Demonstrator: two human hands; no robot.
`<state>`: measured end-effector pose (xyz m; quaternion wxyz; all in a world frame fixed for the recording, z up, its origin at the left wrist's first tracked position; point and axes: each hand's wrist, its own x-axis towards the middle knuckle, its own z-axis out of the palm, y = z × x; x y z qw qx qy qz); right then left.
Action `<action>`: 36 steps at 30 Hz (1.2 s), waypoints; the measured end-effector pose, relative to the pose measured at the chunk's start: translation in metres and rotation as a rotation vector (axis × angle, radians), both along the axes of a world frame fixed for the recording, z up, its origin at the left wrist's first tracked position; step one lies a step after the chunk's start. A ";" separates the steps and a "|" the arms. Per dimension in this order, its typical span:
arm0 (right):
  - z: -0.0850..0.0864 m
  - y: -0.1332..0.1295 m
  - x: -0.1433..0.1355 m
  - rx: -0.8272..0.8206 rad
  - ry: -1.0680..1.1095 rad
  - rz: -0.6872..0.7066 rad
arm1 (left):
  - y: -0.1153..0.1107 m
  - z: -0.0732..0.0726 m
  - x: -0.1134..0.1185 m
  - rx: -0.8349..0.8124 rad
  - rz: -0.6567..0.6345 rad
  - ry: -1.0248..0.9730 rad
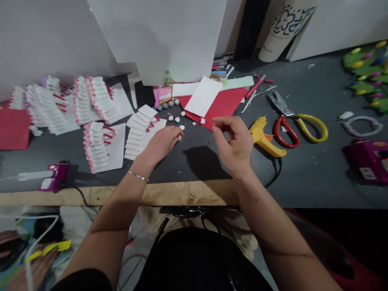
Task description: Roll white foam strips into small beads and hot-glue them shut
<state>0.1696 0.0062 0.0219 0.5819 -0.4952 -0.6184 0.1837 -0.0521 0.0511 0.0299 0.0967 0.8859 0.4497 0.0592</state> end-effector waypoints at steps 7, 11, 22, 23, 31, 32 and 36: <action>0.000 0.000 0.000 0.008 -0.002 -0.003 | -0.004 -0.001 0.002 -0.072 -0.015 0.035; 0.001 0.000 0.000 0.026 -0.001 -0.005 | -0.011 0.007 -0.004 -0.238 0.120 -0.235; -0.005 -0.004 -0.012 -0.069 -0.117 0.326 | -0.027 0.003 0.013 -0.930 0.478 -1.186; -0.006 -0.004 -0.014 -0.076 -0.135 0.344 | -0.028 0.002 0.015 -0.947 0.479 -1.196; -0.011 -0.004 -0.019 -0.071 -0.199 0.317 | -0.038 -0.006 0.021 -0.967 0.476 -1.243; -0.012 -0.004 -0.019 -0.063 -0.211 0.316 | -0.039 -0.007 0.021 -0.943 0.465 -1.240; -0.016 -0.004 -0.019 -0.028 -0.267 0.320 | -0.040 -0.011 0.020 -0.752 0.436 -1.163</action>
